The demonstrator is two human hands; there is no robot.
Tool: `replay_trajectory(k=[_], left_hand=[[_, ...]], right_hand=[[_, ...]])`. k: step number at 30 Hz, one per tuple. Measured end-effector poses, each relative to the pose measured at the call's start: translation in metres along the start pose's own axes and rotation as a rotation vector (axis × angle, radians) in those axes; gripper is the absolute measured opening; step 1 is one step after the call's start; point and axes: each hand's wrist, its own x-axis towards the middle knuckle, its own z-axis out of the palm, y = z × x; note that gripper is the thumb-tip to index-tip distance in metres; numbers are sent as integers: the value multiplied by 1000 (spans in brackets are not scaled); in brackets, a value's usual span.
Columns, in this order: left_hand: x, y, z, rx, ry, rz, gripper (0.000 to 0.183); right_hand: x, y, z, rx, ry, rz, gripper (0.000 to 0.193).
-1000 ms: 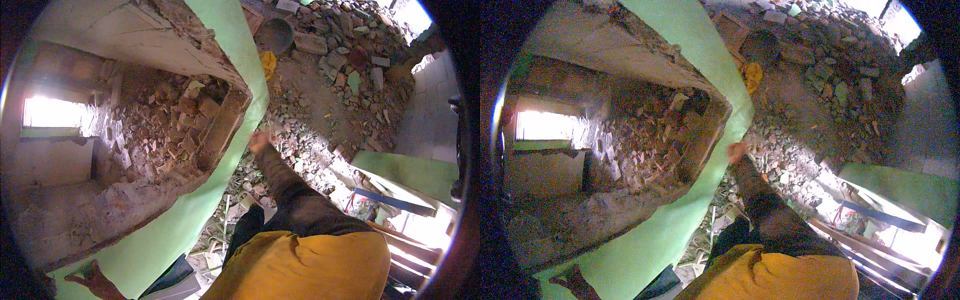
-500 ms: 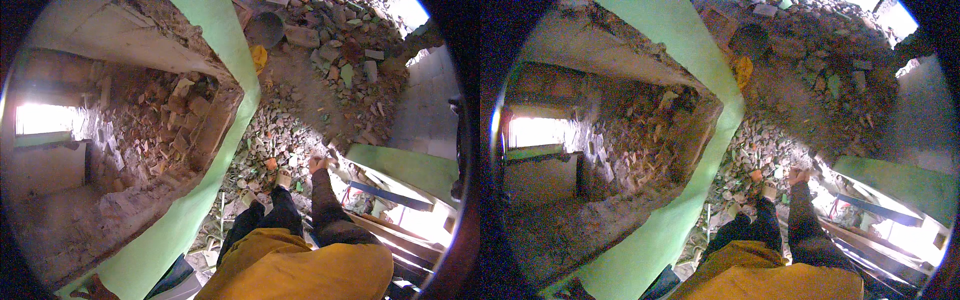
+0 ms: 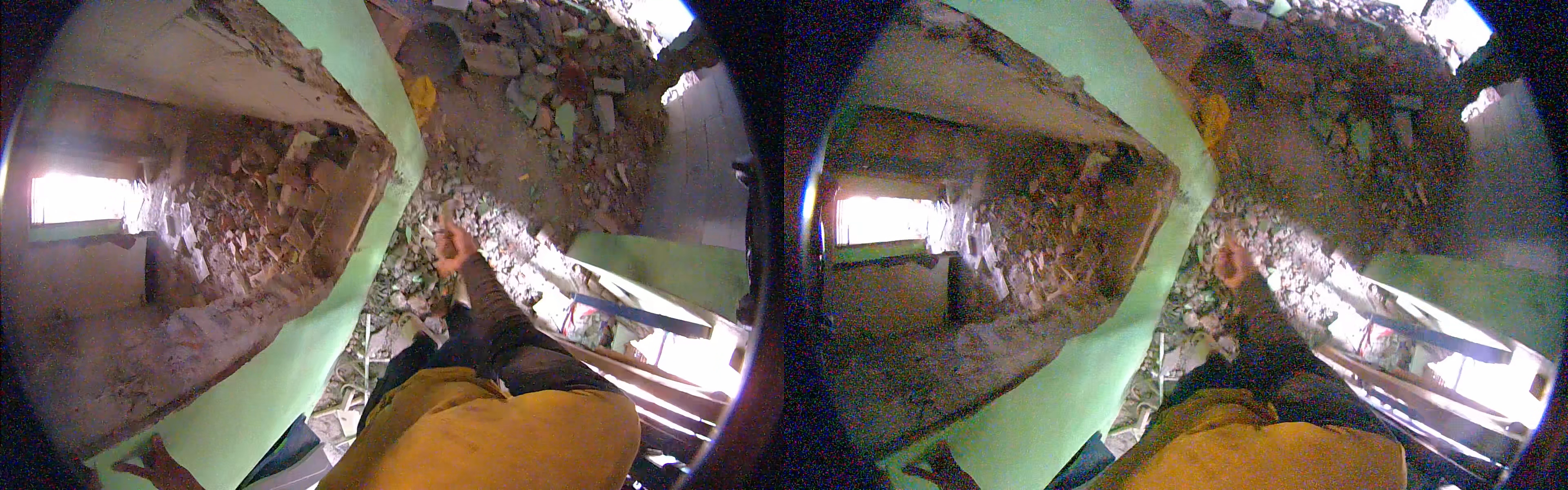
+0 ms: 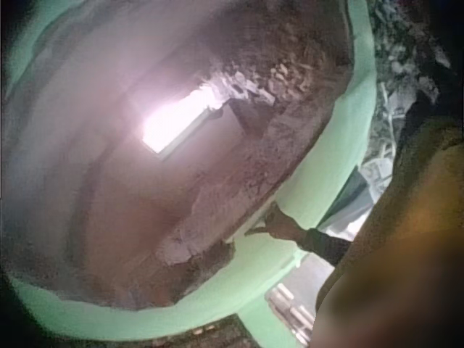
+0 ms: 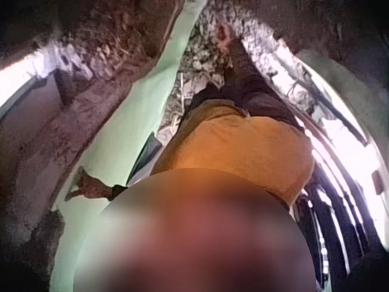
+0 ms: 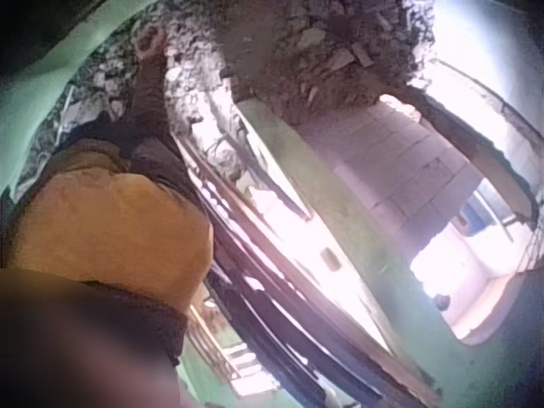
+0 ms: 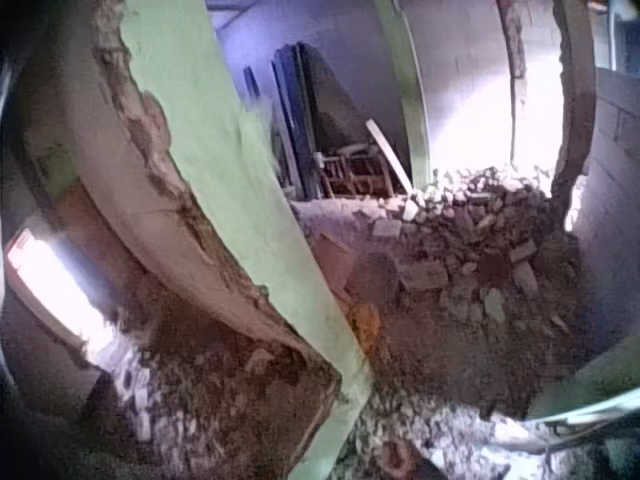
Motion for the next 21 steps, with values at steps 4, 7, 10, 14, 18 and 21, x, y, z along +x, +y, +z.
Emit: replay_trajectory(k=[4, 7, 10, 14, 18, 21], left_hand=[[4, 5, 0, -14, 5, 17, 79], [6, 4, 1, -31, 11, 6, 78], [6, 1, 3, -53, 14, -16, 77], [-2, -4, 2, -70, 6, -53, 77], [-11, -6, -3, -57, -15, -83, 76], [-12, -7, -7, -39, -28, -88, 75]], right_hand=[[-70, -20, -114, 228, 367, -174, 44], [-78, -17, -144, 368, 436, -450, 46], [-26, 20, -87, 438, 493, -435, 43], [69, 103, 59, 309, 254, -79, 41], [71, 112, 90, 233, -225, 82, 42], [23, 71, 21, 126, -69, 83, 45]])
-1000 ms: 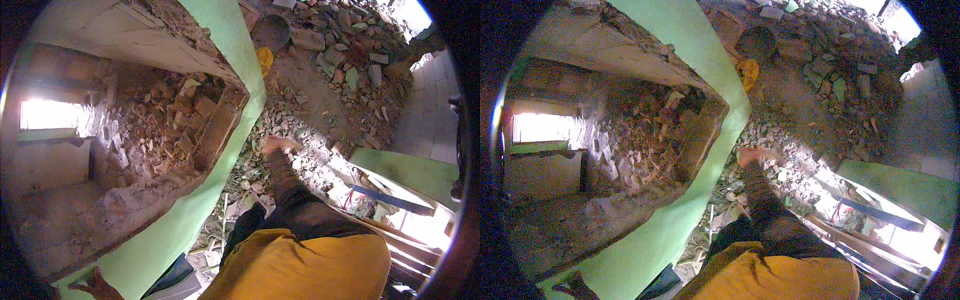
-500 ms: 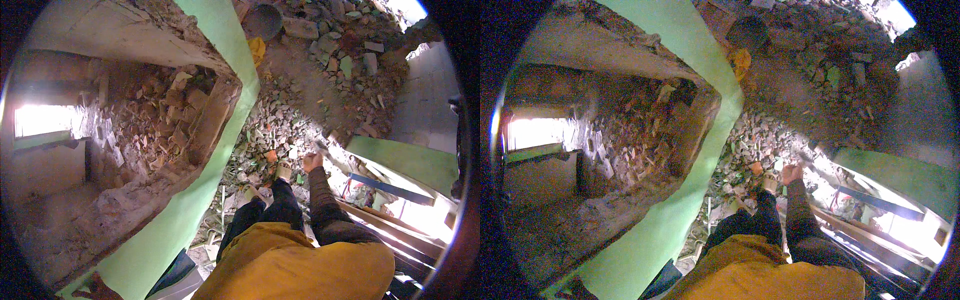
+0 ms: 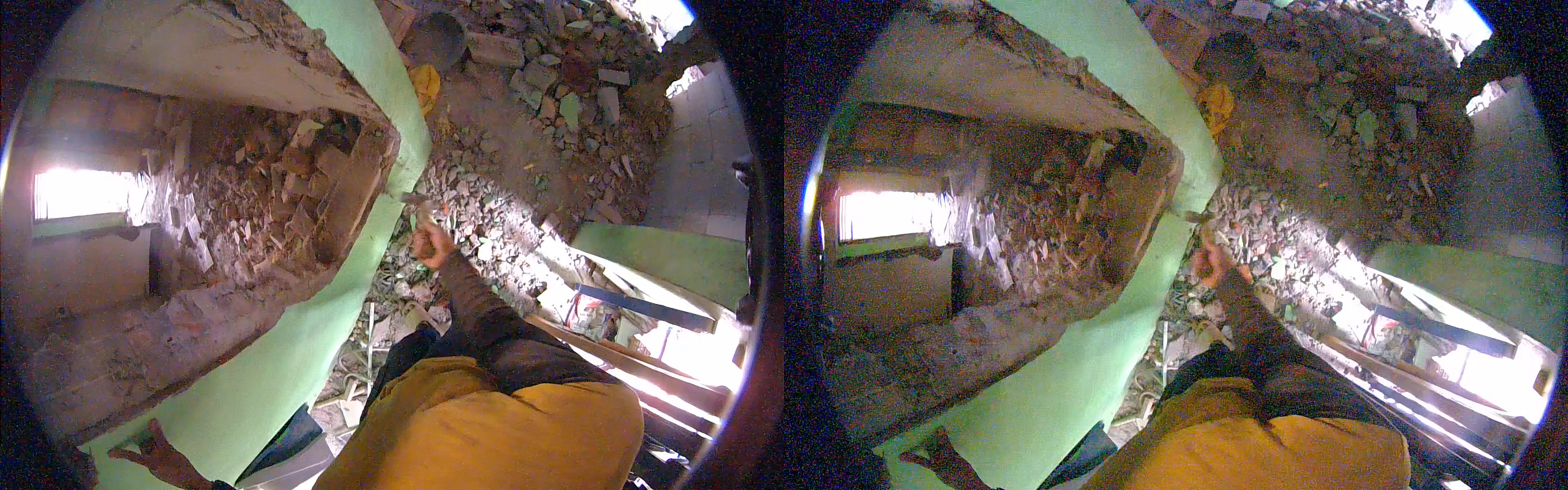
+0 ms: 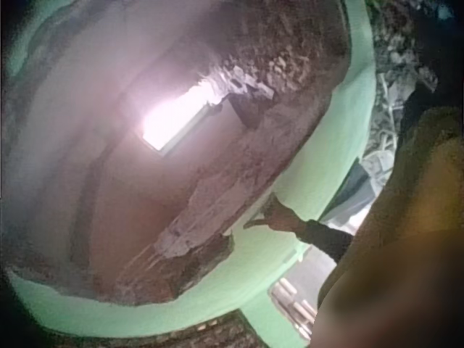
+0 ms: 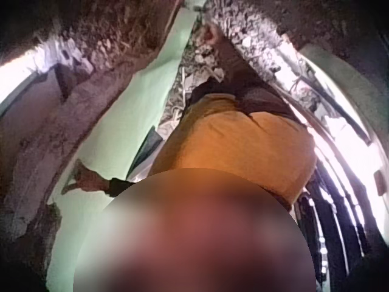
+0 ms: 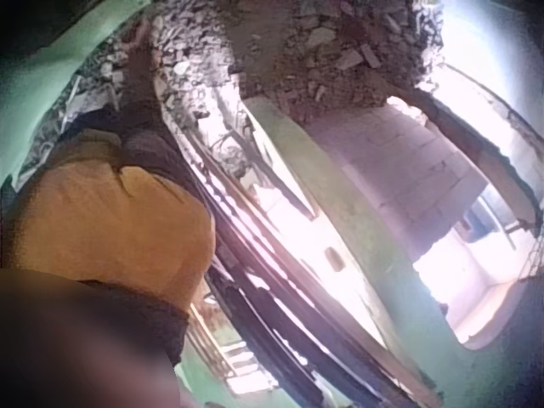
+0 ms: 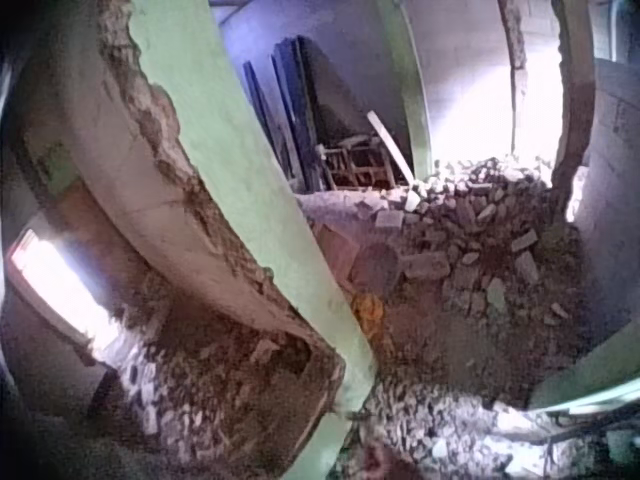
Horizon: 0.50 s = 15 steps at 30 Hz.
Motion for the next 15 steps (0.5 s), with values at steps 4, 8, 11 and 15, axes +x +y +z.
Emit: replay_trajectory(k=[4, 8, 11, 15], left_hand=[[6, 2, 4, -104, 4, -39, 79], [7, 5, 18, -205, 14, -106, 84], [4, 0, 23, -266, 43, -168, 89], [-1, -10, 23, -431, 48, -309, 94]], right_hand=[[-88, -51, -118, -130, 119, -97, 48], [-126, -61, -181, 183, 641, -544, 46], [-83, -17, -142, 290, 637, -555, 44], [18, 99, -21, 192, 361, -165, 44]])
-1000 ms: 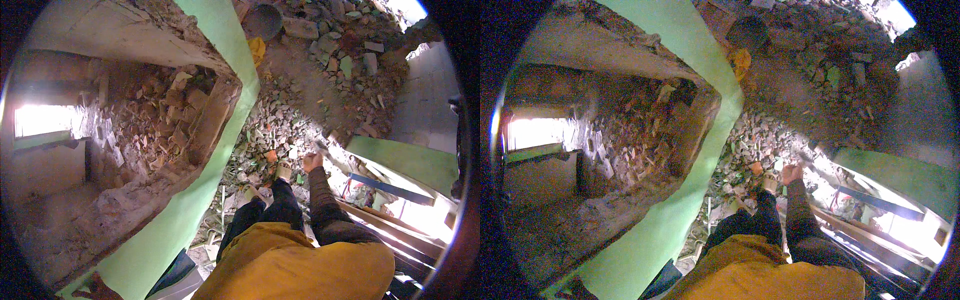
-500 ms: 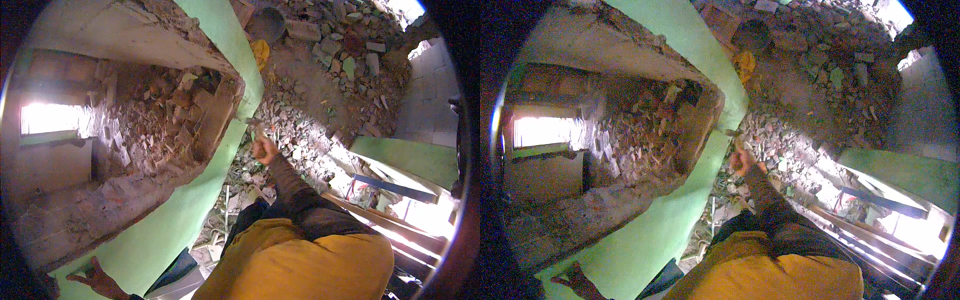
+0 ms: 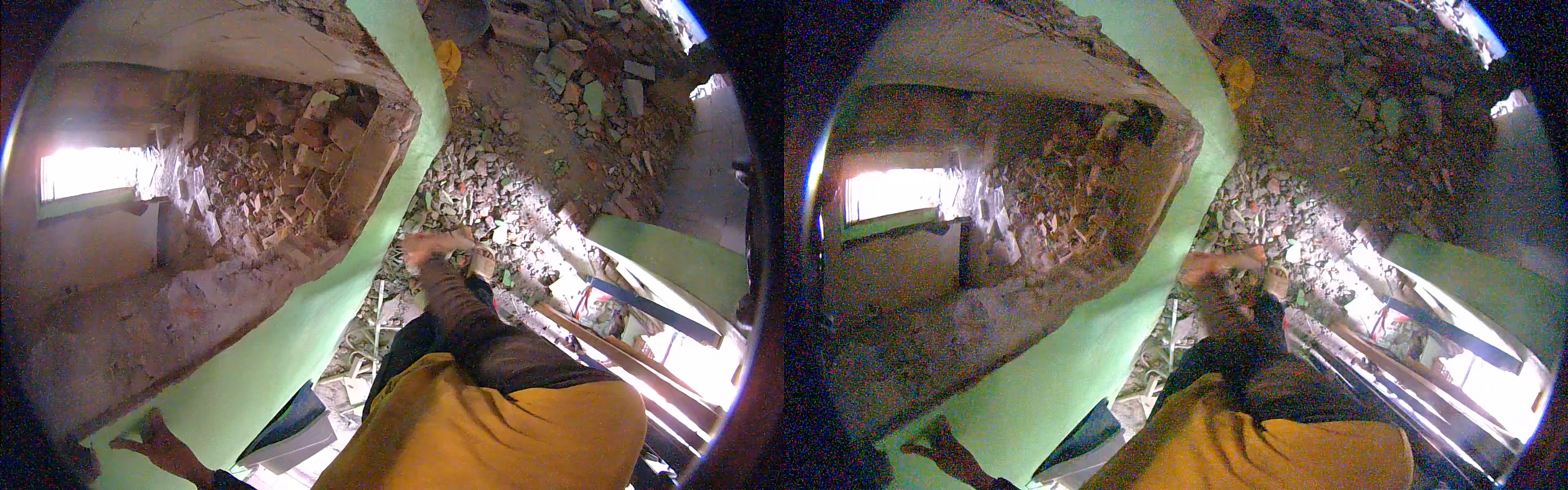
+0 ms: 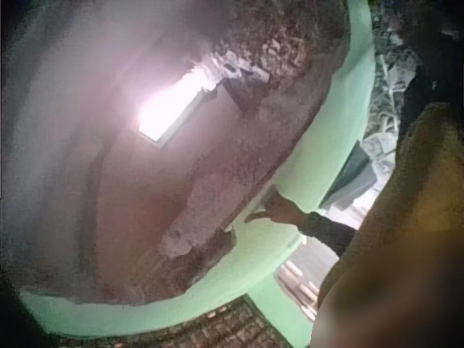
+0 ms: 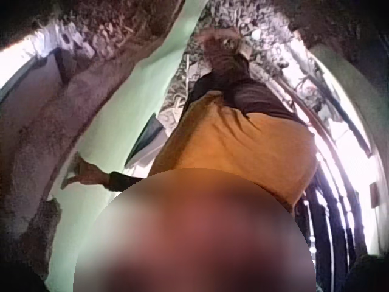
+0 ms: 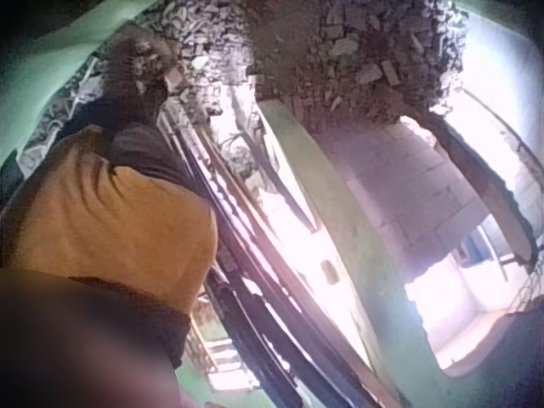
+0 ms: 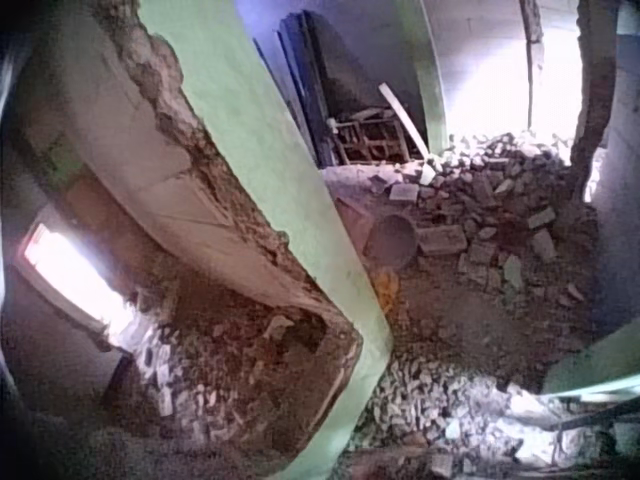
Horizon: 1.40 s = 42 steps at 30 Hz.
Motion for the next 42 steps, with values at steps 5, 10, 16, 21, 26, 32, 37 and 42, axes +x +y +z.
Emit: replay_trajectory(k=[5, 10, 16, 21, 26, 32, 37, 42], left_hand=[[-2, 6, -9, 51, -143, -71, 98], [-2, 14, -6, -214, -47, -221, 97], [5, 0, -1, -766, -99, -274, 92], [-2, 5, -5, -49, -18, -124, 101], [-1, 19, -10, 15, -103, -55, 102], [-4, 9, -5, -33, -47, -111, 100], [4, -18, 0, -637, -129, -133, 94], [0, -37, -1, -247, -61, -120, 91]], right_hand=[[-25, 19, 24, -355, -343, 230, 46], [-71, -116, -103, -501, -215, 235, 43], [-52, -137, -178, -58, 347, -351, 45], [-14, 23, -53, -54, 82, -33, 42], [-36, 87, 15, -218, -169, 332, 38], [-83, -97, -94, -261, -173, 303, 34], [-84, -150, -145, -95, 514, -165, 39], [-12, -49, -32, -18, 134, -166, 35]])
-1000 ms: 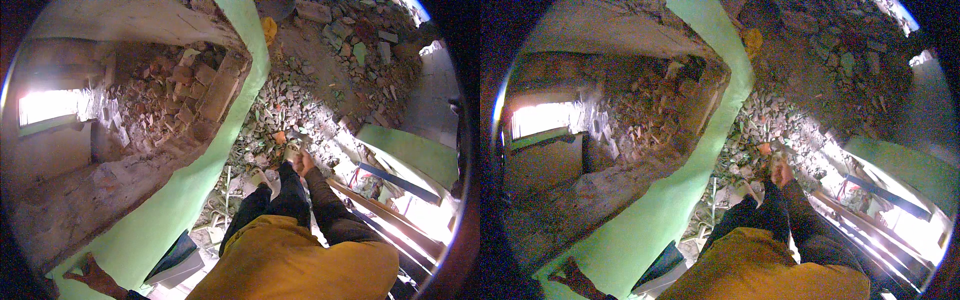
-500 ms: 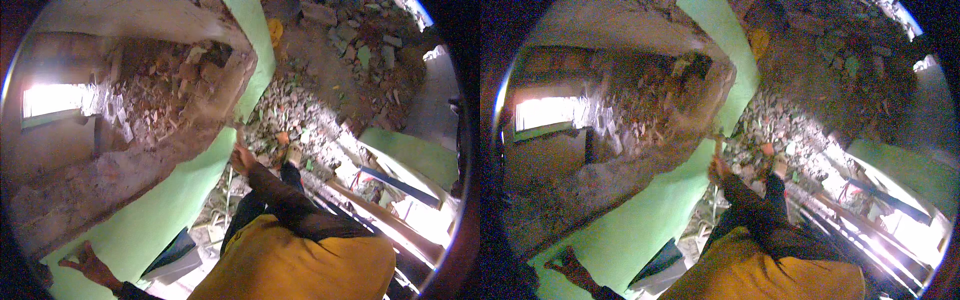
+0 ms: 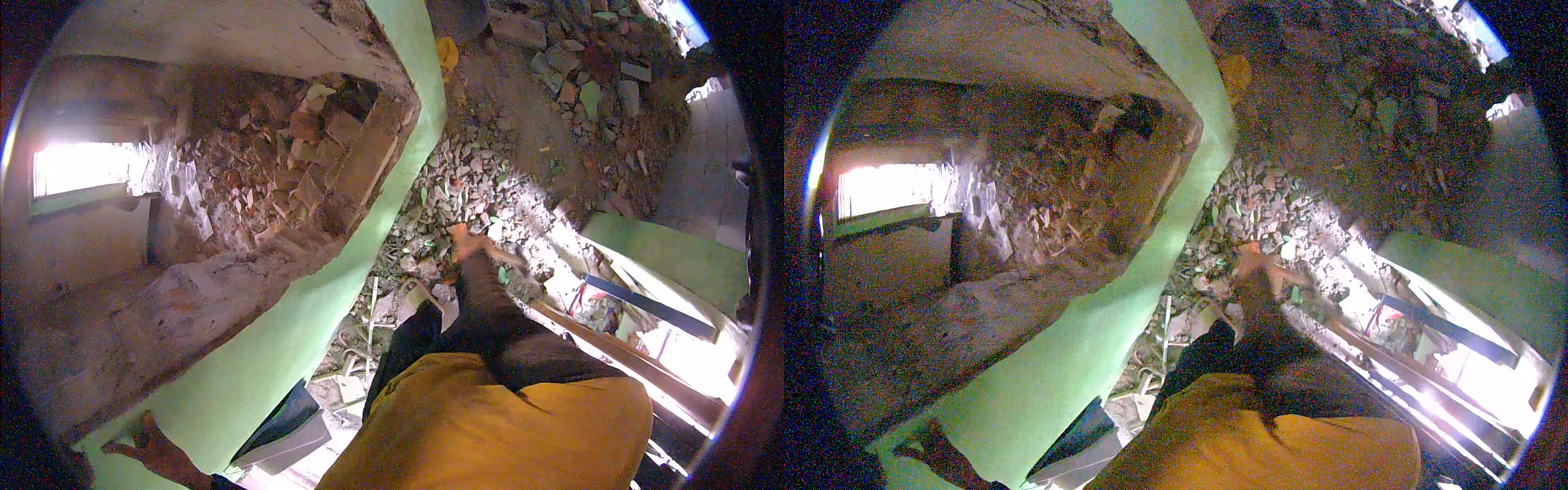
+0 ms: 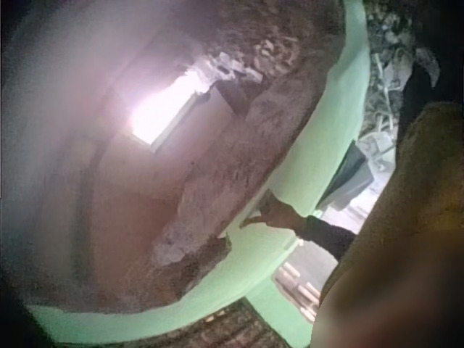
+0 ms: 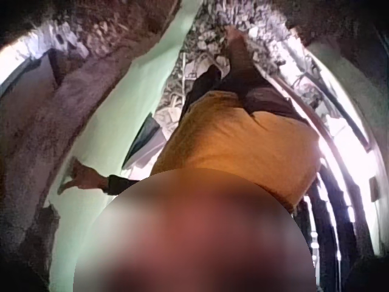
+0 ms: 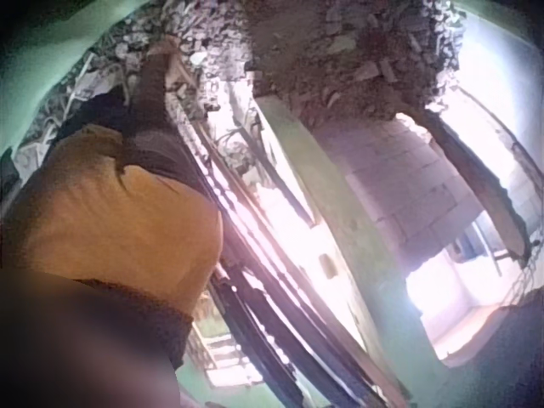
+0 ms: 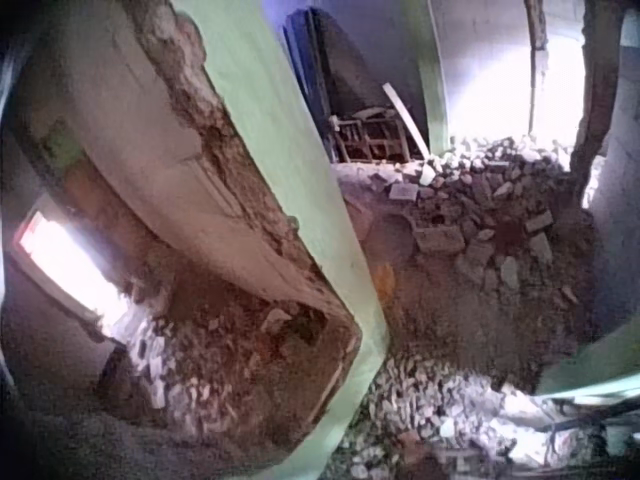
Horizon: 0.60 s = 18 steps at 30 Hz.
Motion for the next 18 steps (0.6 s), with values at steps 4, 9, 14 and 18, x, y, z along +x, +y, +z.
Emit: replay_trajectory(k=[4, 9, 14, 18], left_hand=[[1, 9, -6, 270, -95, 227, 92], [-11, 34, -3, 152, -22, -31, 96], [-6, 26, 6, 69, 29, 46, 101], [9, 15, 14, -362, -39, -59, 95]], right_hand=[[9, 68, 100, -148, -451, 247, 35], [-29, -16, 69, -337, -501, 389, 38], [-46, -129, -31, -290, -373, 49, 39], [-35, -143, -32, 266, 235, -227, 48]])
